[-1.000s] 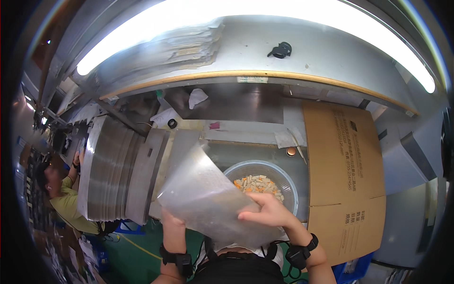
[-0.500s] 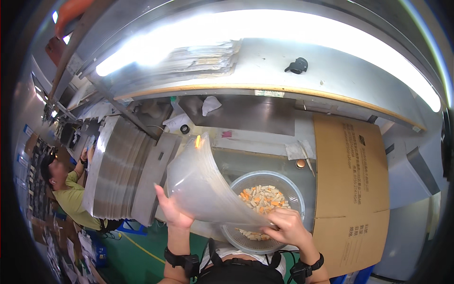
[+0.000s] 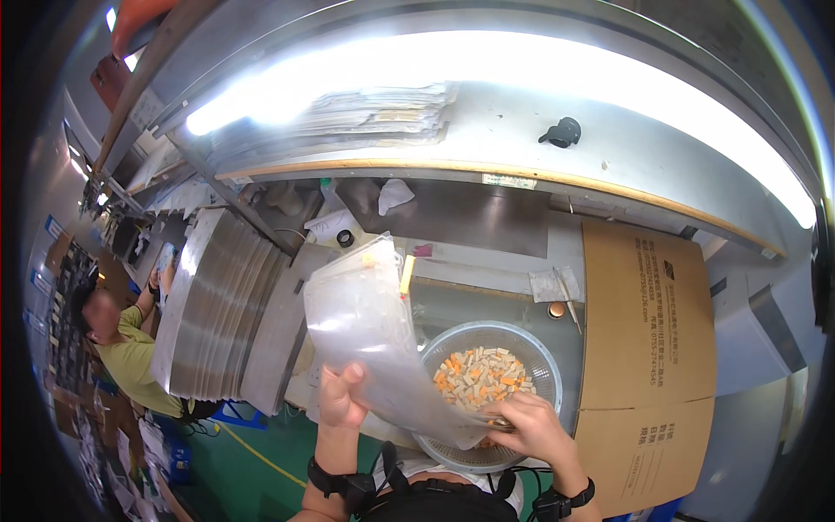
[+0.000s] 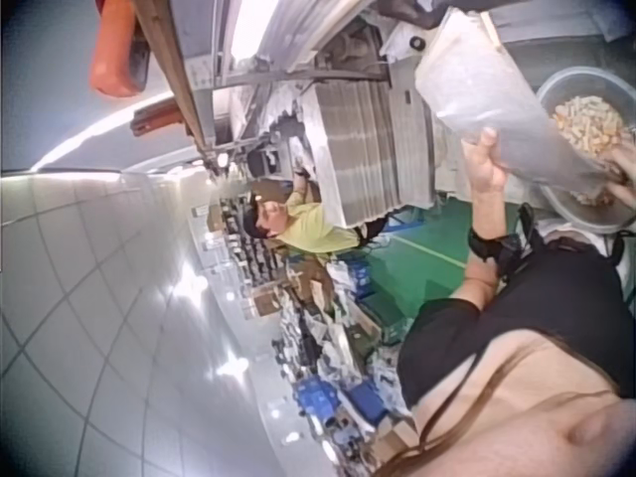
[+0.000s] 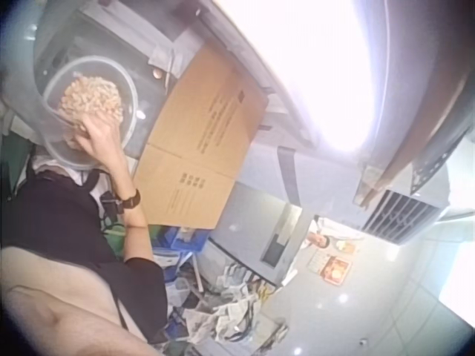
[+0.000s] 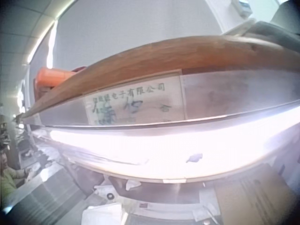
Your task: Sorting and placing small electronic components into plastic trays or sheets.
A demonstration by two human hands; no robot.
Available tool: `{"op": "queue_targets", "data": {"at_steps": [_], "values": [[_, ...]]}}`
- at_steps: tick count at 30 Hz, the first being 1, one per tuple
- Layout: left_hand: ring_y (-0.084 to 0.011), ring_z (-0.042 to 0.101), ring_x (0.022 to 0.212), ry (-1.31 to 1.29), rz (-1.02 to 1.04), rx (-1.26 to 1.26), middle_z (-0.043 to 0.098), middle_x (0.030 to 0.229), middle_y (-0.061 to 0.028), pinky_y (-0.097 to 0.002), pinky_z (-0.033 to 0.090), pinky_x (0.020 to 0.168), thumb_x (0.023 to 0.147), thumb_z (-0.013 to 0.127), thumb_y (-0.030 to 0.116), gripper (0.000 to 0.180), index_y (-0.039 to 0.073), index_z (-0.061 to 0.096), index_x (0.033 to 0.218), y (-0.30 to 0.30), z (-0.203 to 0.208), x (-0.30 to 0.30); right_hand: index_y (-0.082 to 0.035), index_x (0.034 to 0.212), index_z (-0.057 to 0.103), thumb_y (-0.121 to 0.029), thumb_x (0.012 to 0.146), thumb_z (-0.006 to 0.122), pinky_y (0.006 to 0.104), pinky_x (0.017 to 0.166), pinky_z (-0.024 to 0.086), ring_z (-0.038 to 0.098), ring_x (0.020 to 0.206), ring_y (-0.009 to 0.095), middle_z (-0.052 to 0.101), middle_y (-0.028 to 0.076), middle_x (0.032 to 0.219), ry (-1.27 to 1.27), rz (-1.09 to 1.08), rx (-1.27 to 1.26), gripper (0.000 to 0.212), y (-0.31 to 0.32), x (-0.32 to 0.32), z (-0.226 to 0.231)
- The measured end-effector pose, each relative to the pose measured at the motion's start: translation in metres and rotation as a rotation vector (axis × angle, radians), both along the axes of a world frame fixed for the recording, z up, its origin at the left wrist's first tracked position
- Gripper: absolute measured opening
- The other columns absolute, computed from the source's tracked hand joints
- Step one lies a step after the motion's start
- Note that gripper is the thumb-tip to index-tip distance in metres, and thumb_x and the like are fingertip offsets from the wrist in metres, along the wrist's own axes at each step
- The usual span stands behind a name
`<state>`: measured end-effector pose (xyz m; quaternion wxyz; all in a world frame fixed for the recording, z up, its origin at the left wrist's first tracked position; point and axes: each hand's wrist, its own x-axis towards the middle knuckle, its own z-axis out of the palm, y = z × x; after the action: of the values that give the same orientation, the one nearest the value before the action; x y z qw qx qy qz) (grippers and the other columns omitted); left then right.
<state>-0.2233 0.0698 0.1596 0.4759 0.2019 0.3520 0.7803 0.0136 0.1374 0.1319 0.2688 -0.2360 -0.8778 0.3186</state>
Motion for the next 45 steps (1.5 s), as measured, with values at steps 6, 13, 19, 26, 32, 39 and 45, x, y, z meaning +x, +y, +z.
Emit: {"op": "queue_targets", "data": {"at_steps": [6, 13, 19, 26, 32, 39, 45], "values": [[-0.0176, 0.054, 0.073, 0.183, 0.074, 0.046, 0.057, 0.081, -0.0079, -0.0275, 0.042, 0.068, 0.056, 0.063, 0.0, 0.033, -0.001, 0.054, 0.087, 0.0, 0.022, 0.022, -0.005, 0.094, 0.052, -0.021, 0.061, 0.065, 0.0274, 0.061, 0.043, 0.054, 0.066, 0.022, 0.057, 0.009, 0.076, -0.003, 0.159, -0.026, 0.04, 0.021, 0.007, 0.055], [-0.0163, 0.055, 0.065, 0.36, -0.016, 0.052, 0.06, 0.069, -0.0089, -0.0254, 0.042, 0.063, 0.053, 0.062, -0.005, 0.011, -0.002, 0.06, 0.063, -0.005, 0.033, 0.043, 0.0, 0.094, 0.051, -0.006, 0.067, 0.058, 0.0212, 0.06, 0.043, 0.054, 0.062, 0.01, 0.058, 0.006, 0.071, 0.607, -0.166, -0.398, 0.028, 0.03, -0.012, 0.119], [-0.0162, 0.056, 0.07, 0.509, -0.161, 0.138, 0.06, 0.072, -0.0096, -0.026, 0.042, 0.067, 0.057, 0.062, -0.007, 0.011, -0.003, 0.061, 0.067, -0.006, 0.035, 0.045, 0.001, 0.078, 0.052, -0.002, 0.069, 0.055, 0.0201, 0.058, 0.043, 0.053, 0.06, 0.008, 0.057, 0.005, 0.067, 0.592, -0.188, -0.408, 0.01, 0.032, -0.016, 0.123], [-0.0151, 0.056, 0.069, 0.477, -0.171, 0.097, 0.06, 0.072, -0.0096, -0.0256, 0.043, 0.066, 0.057, 0.063, -0.008, 0.013, -0.004, 0.06, 0.069, -0.01, 0.039, 0.049, 0.003, 0.077, 0.054, -0.001, 0.072, 0.051, 0.0201, 0.056, 0.043, 0.054, 0.059, 0.01, 0.056, 0.006, 0.067, 0.51, -0.349, -0.466, 0.006, 0.036, 0.008, 0.124], [-0.0142, 0.056, 0.065, 0.532, -0.231, 0.119, 0.06, 0.07, -0.009, -0.0239, 0.044, 0.062, 0.056, 0.064, -0.009, 0.013, -0.004, 0.06, 0.067, -0.014, 0.041, 0.047, 0.0, 0.077, 0.058, 0.003, 0.063, 0.055, 0.0236, 0.062, 0.042, 0.052, 0.074, 0.016, 0.055, 0.012, 0.081, 0.599, -0.289, -0.263, 0.014, 0.035, 0.002, 0.14], [-0.013, 0.056, 0.066, 0.507, -0.272, 0.122, 0.06, 0.072, -0.0086, -0.0236, 0.044, 0.062, 0.057, 0.064, -0.009, 0.014, -0.004, 0.059, 0.069, -0.015, 0.037, 0.047, -0.007, 0.074, 0.062, 0.004, 0.057, 0.057, 0.0259, 0.063, 0.04, 0.049, 0.078, 0.018, 0.054, 0.01, 0.089, 0.426, -0.045, 0.128, 0.021, 0.047, -0.006, 0.163], [-0.0131, 0.056, 0.068, 0.487, -0.309, 0.138, 0.06, 0.073, -0.009, -0.0237, 0.044, 0.063, 0.058, 0.064, -0.009, 0.015, -0.005, 0.06, 0.072, -0.016, 0.044, 0.048, -0.007, 0.074, 0.062, 0.007, 0.058, 0.054, 0.0252, 0.065, 0.04, 0.048, 0.083, 0.016, 0.051, 0.011, 0.096, 0.284, 0.047, -0.099, 0.022, 0.053, -0.002, 0.17]]}}
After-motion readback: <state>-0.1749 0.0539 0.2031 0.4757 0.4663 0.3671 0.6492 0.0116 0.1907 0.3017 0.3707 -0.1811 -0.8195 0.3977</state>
